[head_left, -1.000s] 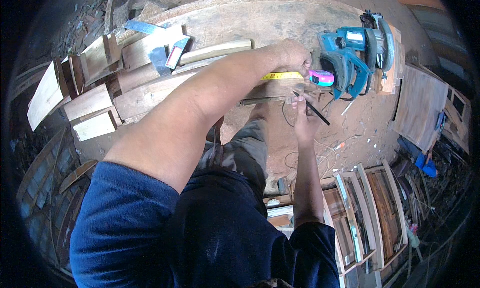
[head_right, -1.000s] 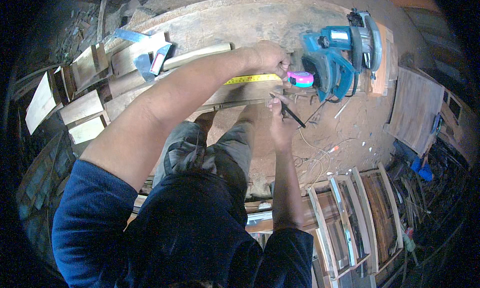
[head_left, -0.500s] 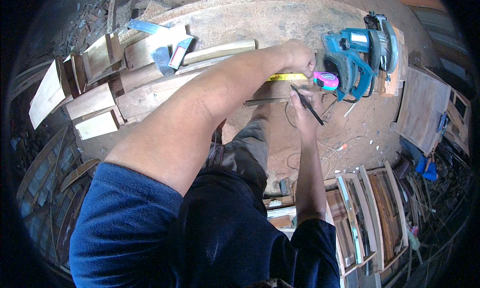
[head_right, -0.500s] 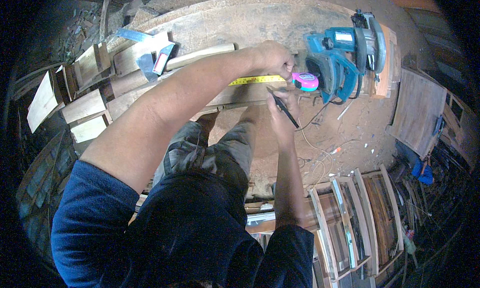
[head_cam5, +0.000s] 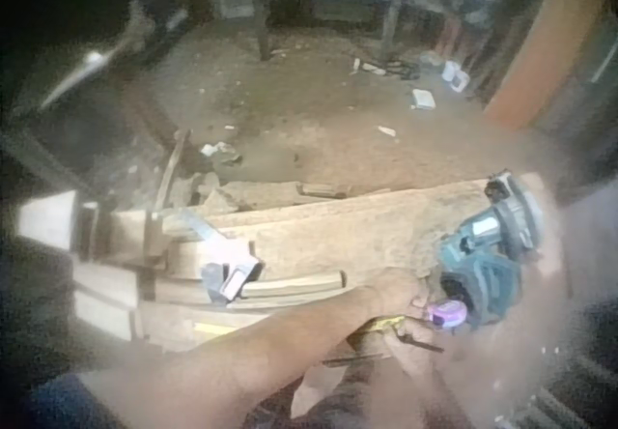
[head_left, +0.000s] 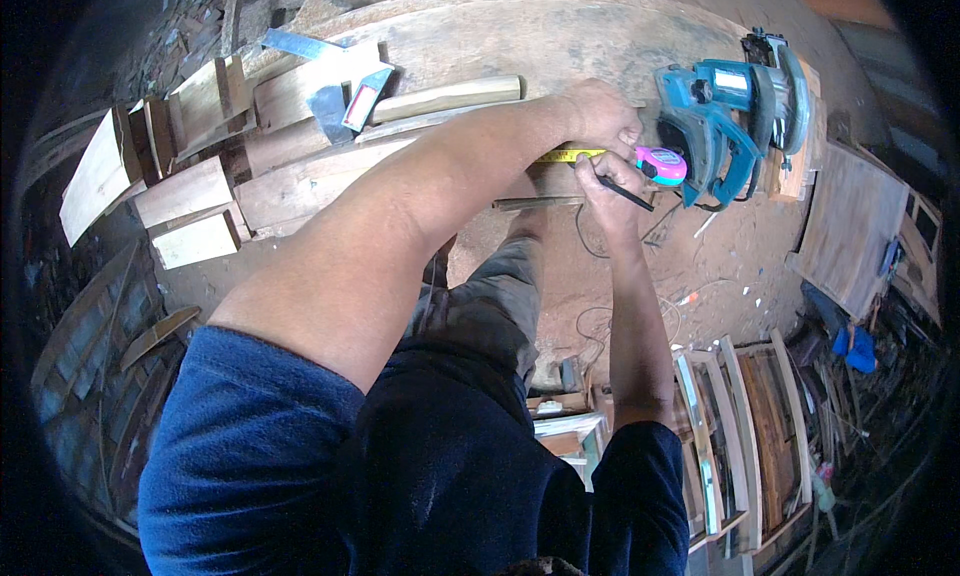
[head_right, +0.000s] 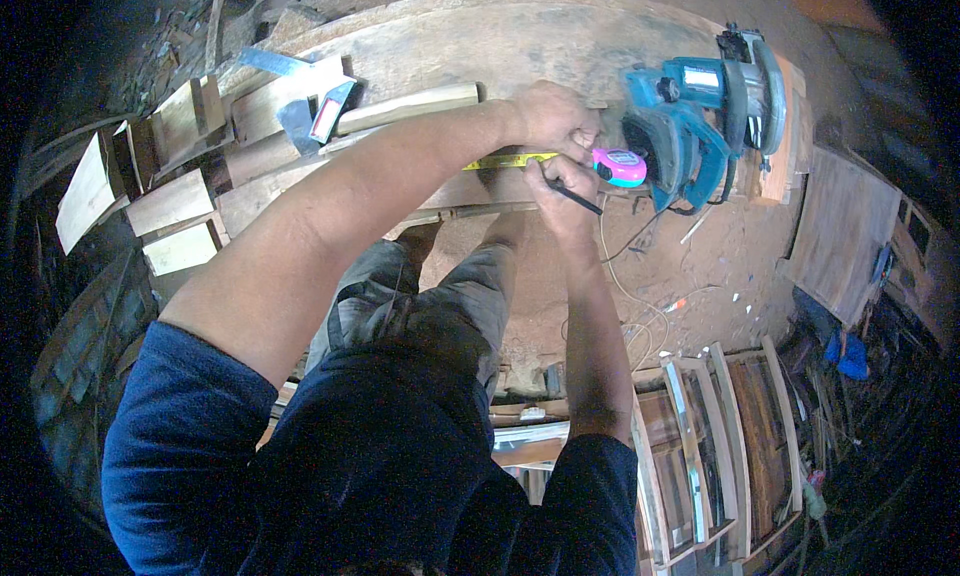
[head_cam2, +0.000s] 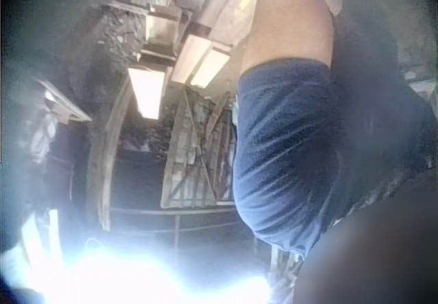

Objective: The person measures and marks wooden planks with a tape measure and a square ruler, then uses a circular saw to cut them into smaller pieces. The person repeatedly measures, marks, and cuts the wood, stacking the finished pieces on the workbench.

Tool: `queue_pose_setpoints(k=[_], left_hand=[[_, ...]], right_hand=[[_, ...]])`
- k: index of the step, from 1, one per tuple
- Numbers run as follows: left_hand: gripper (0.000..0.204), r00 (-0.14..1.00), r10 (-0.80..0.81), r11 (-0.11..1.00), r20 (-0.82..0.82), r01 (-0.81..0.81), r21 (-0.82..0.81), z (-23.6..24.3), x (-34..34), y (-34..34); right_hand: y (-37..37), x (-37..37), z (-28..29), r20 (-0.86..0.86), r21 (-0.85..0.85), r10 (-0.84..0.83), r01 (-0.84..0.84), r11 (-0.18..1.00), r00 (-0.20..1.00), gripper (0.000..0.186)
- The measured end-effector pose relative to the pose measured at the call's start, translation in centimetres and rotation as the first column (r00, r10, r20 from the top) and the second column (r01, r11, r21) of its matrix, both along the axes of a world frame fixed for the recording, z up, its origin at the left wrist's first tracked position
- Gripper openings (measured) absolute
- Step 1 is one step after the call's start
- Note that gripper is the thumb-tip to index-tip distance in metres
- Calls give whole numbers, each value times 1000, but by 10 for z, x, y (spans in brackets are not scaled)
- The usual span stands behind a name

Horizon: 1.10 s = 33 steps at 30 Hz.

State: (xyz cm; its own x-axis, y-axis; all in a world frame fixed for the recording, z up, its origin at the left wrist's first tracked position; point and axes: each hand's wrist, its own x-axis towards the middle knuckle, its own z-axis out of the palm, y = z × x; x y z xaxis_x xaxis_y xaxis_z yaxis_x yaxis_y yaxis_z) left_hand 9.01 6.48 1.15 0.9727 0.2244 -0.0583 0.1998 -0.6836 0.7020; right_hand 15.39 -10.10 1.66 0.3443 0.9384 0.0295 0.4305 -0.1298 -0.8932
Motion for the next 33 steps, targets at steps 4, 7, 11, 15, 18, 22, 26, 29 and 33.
queue_pose_setpoints(k=[4, 7, 11, 15, 18, 22, 26, 29, 33], left_hand=[[37, 1000, 2, 1000, -3, -2, -30, 0, 0, -1], [37, 1000, 10, 999, 17, -10, -31, -4, -1, -2], [37, 998, 17, 999, 67, -15, -29, -8, -1, -2], [36, 1000, 8, 999, -23, -8, -37, 4, -1, -2], [36, 1000, 16, 999, -20, -16, -28, 1, -2, -2], [36, 999, 29, 999, 34, -28, -22, -1, -3, -4], [36, 998, 51, 998, 46, -49, -40, -3, -3, -5], [36, 999, 33, 999, 39, -32, -33, -4, -2, -5], [34, 1000, 4, 1000, 23, -4, -15, 1, -3, -4]], right_hand=[[-2, 0, -2, 35, 13, 14, -14, 1000, 999, 40], [3, -6, 7, 65, 39, 27, -30, 999, 998, 40], [1, -9, 12, 117, 30, 34, -38, 999, 993, 39], [-1, -9, 11, 66, 28, 28, -30, 999, 997, 36], [1, -11, 13, 103, 38, 51, -55, 998, 993, 34], [-1, -11, 9, 111, 15, 34, -36, 999, 993, 34], [0, -13, 9, 149, 5, 33, -34, 999, 988, 35], [2, -11, 11, 150, 23, 51, -55, 998, 987, 37], [1, -11, 9, 132, 4, 31, -32, 999, 991, 37]])
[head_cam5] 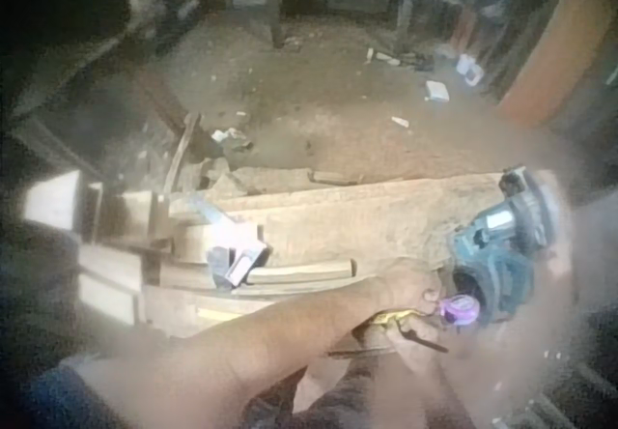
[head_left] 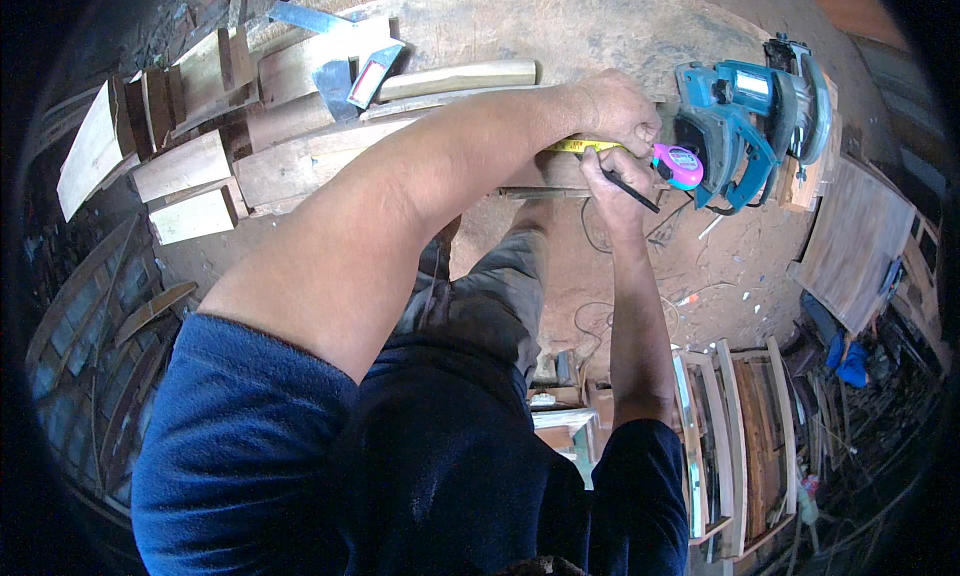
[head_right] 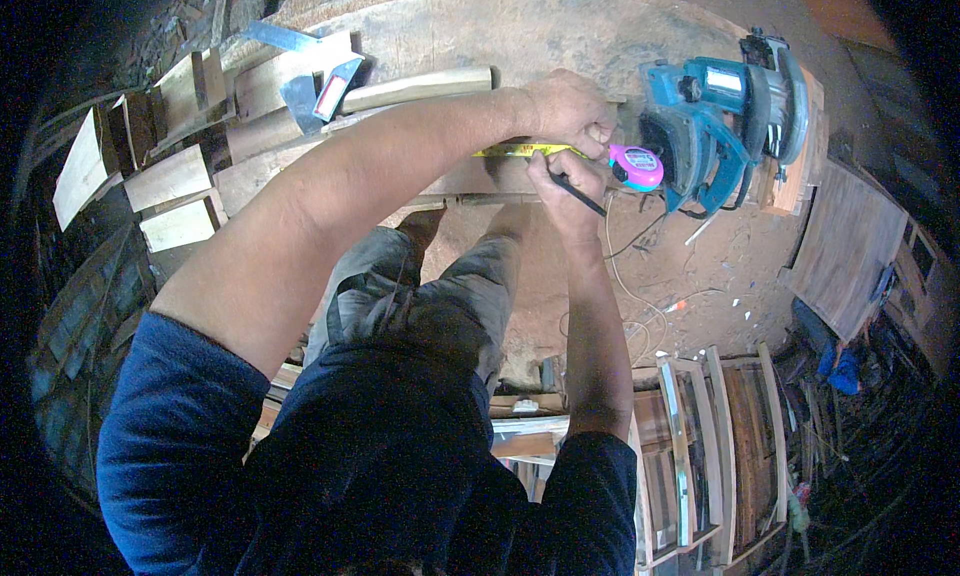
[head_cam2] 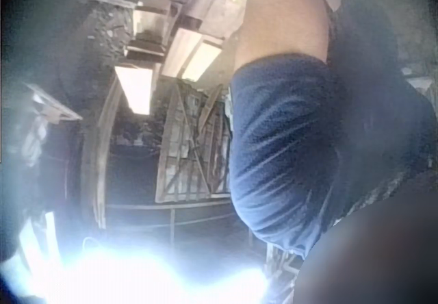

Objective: The person measures and marks wooden planks with a tape measure and a square ruler, then uses a circular saw to cut them into smaller pieces. The person repeatedly measures, marks, and cuts the wood, stacking the finished pieces on the workbench.

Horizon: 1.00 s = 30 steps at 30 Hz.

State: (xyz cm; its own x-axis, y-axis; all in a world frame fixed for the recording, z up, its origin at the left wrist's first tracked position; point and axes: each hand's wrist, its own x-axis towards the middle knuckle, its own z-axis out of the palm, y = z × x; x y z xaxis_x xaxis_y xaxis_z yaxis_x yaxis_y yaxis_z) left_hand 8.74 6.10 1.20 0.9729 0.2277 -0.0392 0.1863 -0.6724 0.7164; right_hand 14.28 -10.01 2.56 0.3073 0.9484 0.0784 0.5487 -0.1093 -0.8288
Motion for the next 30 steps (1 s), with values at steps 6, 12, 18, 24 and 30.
queue_pose_setpoints(k=[6, 12, 18, 24, 30], left_hand=[[35, 997, 0, 998, 76, -5, 59, 2, -4, 0], [39, 996, 16, 999, 88, -21, 49, -3, -4, -1], [39, 994, 13, 998, 111, -19, 52, -6, -4, -2], [39, 995, 38, 999, 94, -40, 21, -6, -3, -3], [39, 993, 53, 998, 101, -54, 15, -3, -4, -3]], right_hand=[[1, 1, -1, 52, 13, -16, 15, 1000, 999, 33], [3, 0, 7, 53, 3, 2, -2, 1000, 999, 35], [4, 0, 2, 31, 8, -9, 8, 1000, 999, 34], [4, 0, 4, 71, 12, -14, 13, 1000, 997, 35], [3, 2, 1, 42, 21, 5, -6, 1000, 999, 34]])
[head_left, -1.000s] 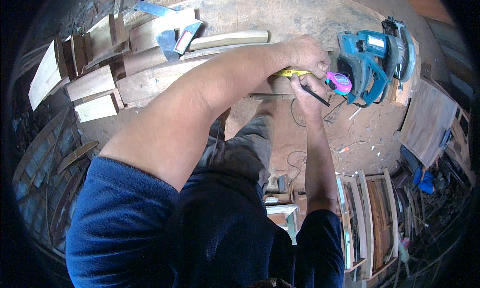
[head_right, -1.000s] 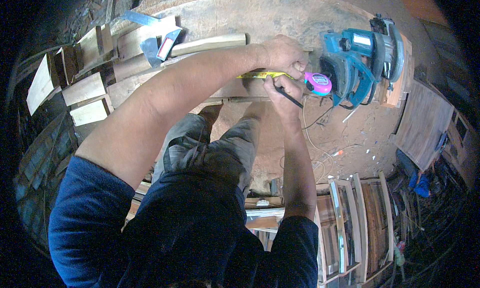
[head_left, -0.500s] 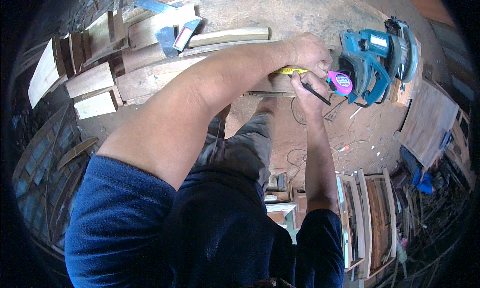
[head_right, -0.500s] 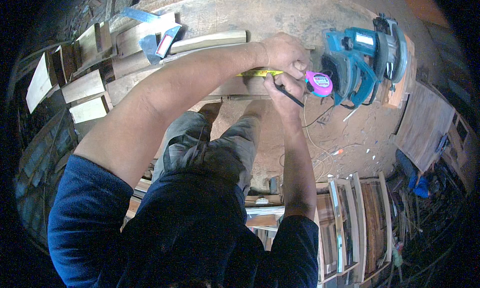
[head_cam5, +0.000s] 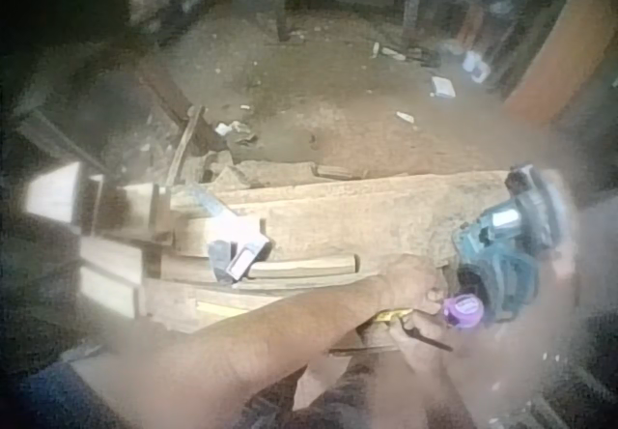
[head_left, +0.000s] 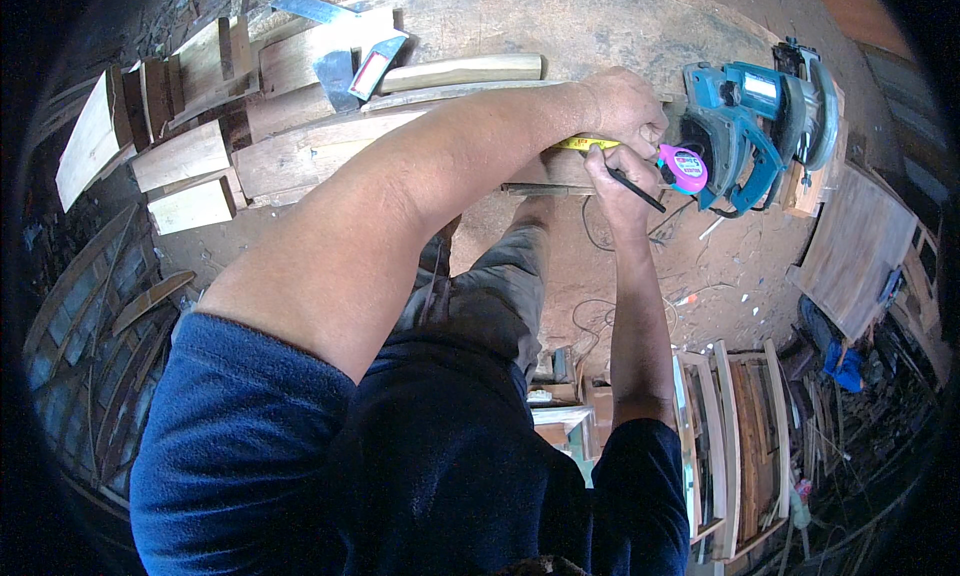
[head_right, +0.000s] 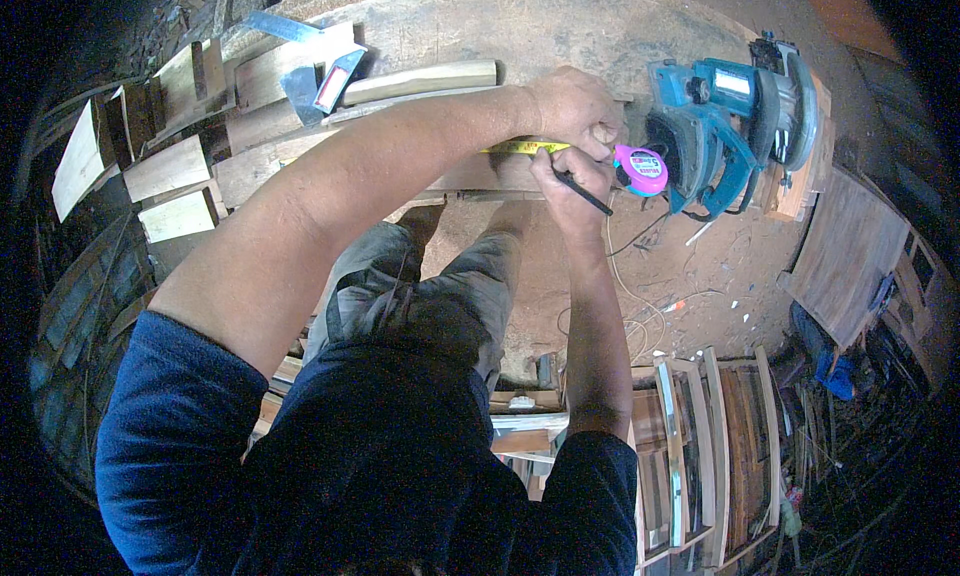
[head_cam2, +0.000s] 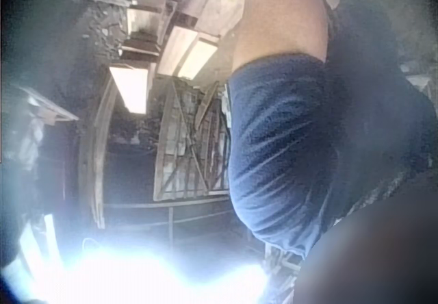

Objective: The person measures and marks wooden planks with a tape measure and a square ruler, then uses a circular saw to cut them into smaller pieces. The person repeatedly measures, marks, and cuts the wood, stacking the finished pieces on the workbench.

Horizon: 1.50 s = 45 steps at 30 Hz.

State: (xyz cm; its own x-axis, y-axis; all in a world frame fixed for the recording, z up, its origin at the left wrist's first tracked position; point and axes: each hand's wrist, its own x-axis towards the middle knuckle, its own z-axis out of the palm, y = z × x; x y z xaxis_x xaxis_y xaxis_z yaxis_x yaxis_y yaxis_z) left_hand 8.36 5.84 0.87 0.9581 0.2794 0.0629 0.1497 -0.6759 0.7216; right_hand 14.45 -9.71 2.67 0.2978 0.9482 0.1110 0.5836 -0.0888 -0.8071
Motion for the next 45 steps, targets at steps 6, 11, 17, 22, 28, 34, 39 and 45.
queue_pose_setpoints(k=[6, 11, 17, 22, 28, 34, 39, 45], left_hand=[[38, 999, 1, 1000, 37, -1, -1, -5, 1, 0], [38, 1000, -2, 1000, 10, 2, 0, 2, 0, 0], [39, 1000, 3, 999, 13, -4, 47, -5, 1, 0], [39, 1000, 5, 1000, -21, -4, 22, -3, 3, -2], [38, 1000, 25, 1000, -15, -25, -13, -7, -3, -4], [35, 993, -18, 1000, -117, 17, -15, 6, 4, -8], [40, 999, 43, 998, -14, -42, 44, -5, 1, -19], [68, 946, 264, 955, 190, -284, 88, 65, -57, -50]], right_hand=[[0, -1, 2, 31, -26, -1, 1, 1000, 1000, 35], [-3, 2, -3, 12, -30, 1, 0, 1000, 1000, 36], [0, -2, 1, -20, -36, -20, 20, 999, 1000, 36], [-2, 2, -2, 39, -50, -8, 10, 999, 999, 34], [-19, 5, 58, -269, 93, -208, 240, 966, 941, 13], [-59, 96, 49, -66, -146, -490, 477, 867, 869, 28], [-24, 86, 69, -327, -584, -598, 341, 737, 732, 33], [-14, 36, 66, -294, -254, -424, 358, 899, 856, 28]])
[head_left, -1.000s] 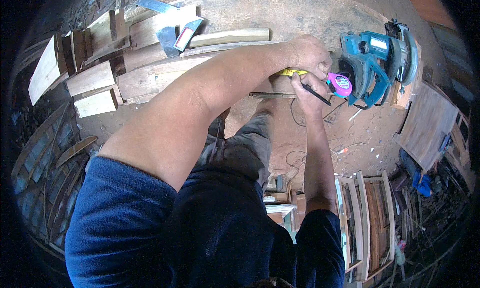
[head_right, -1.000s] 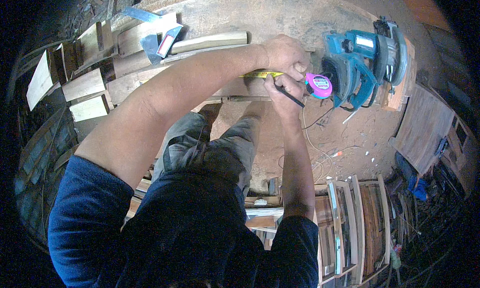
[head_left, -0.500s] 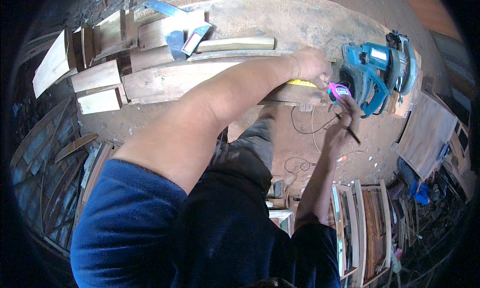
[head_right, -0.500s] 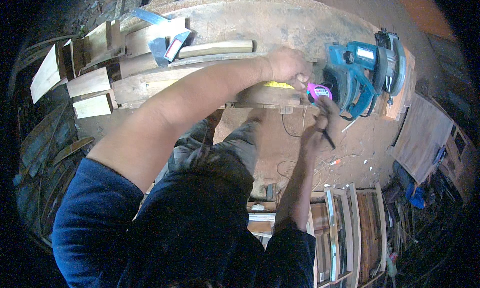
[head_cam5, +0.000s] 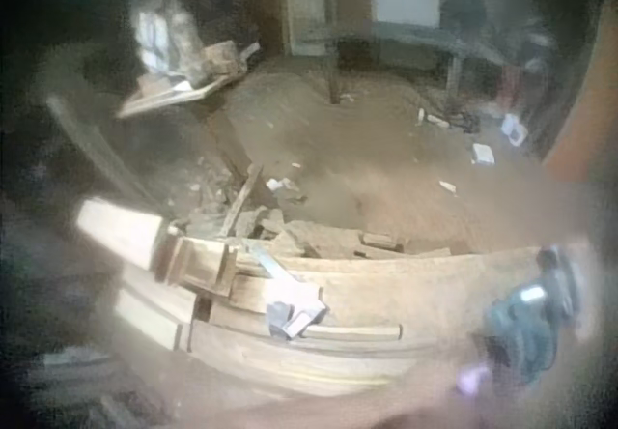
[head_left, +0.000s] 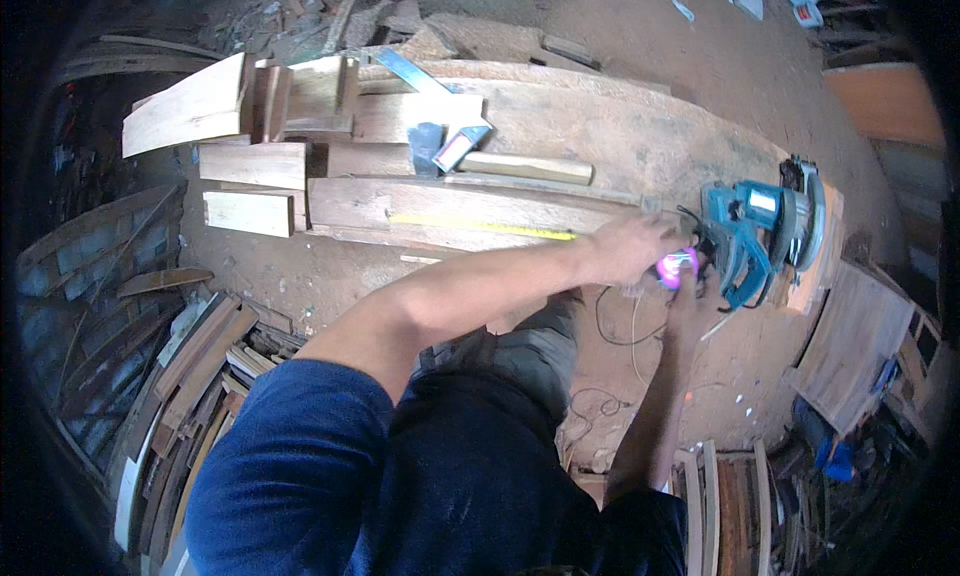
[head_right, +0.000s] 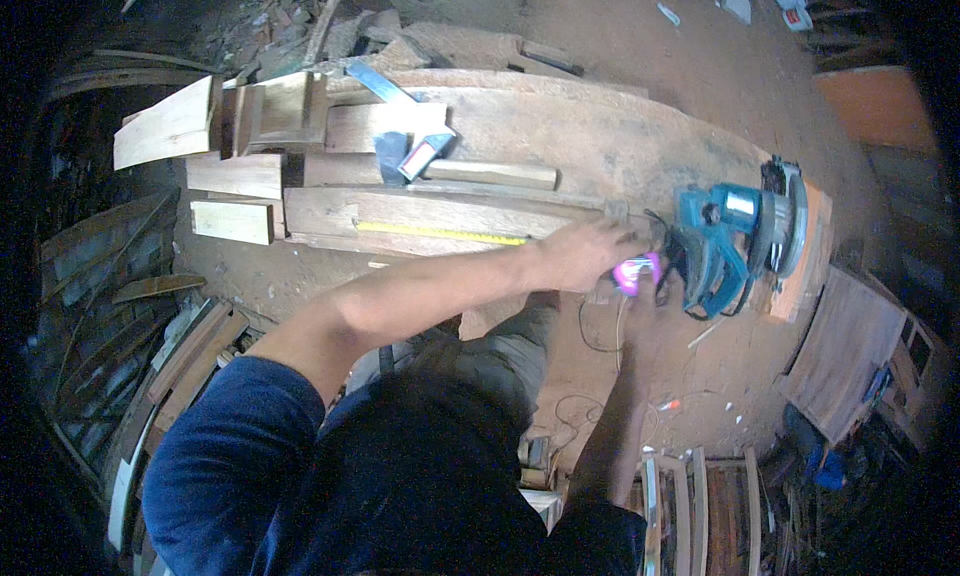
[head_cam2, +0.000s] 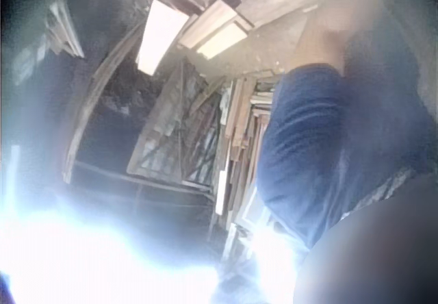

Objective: The person measures and marks wooden planks with a tape measure and a square ruler, then uses a circular saw to cut them into smaller pieces. The person repeatedly measures, marks, and cuts the wood, stacking the finished pieces on the workbench.

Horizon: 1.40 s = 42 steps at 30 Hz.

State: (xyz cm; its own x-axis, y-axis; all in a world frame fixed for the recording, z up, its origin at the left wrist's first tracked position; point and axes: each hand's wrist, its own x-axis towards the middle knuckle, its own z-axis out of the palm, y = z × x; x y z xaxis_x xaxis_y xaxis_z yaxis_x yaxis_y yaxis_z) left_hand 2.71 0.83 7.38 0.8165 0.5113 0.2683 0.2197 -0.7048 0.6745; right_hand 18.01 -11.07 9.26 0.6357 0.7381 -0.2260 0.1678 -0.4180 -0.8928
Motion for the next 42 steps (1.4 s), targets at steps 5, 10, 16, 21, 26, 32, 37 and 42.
queue_pose_setpoints(k=[5, 10, 16, 21, 26, 32, 37, 42], left_hand=[[74, 969, 104, 901, -222, -187, -392, 41, -119, -5], [69, 844, 410, 801, -346, -514, -307, 36, -253, -9], [67, 602, 664, 617, -444, -776, -131, 4, -367, -30], [69, 469, 713, 547, -521, -837, -5, -22, -400, -49], [75, 490, 668, 552, -561, -831, -68, -49, -407, -47], [67, 422, 775, 549, -471, -819, 170, -40, -386, -45], [65, 832, 500, 856, -239, -517, -11, -14, -304, -26], [95, 827, 335, 937, -452, -240, 254, -48, -231, -44]], right_hand=[[38, -96, 27, -241, -127, 278, -314, 941, 930, 28], [128, -157, 2, -67, -240, 531, -530, 813, 845, 39], [214, -217, -86, 301, -290, 737, -678, 675, 605, 57], [231, -251, -111, -46, -547, 859, -732, 405, 510, 62], [219, -250, -141, -43, -477, 721, -648, 593, 692, 50], [236, -241, -163, -329, -368, 555, -645, 670, 764, 34], [225, -193, -146, -19, -83, 535, -534, 841, 845, 19], [153, -108, -57, -300, 60, 278, -272, 960, 913, 15]])
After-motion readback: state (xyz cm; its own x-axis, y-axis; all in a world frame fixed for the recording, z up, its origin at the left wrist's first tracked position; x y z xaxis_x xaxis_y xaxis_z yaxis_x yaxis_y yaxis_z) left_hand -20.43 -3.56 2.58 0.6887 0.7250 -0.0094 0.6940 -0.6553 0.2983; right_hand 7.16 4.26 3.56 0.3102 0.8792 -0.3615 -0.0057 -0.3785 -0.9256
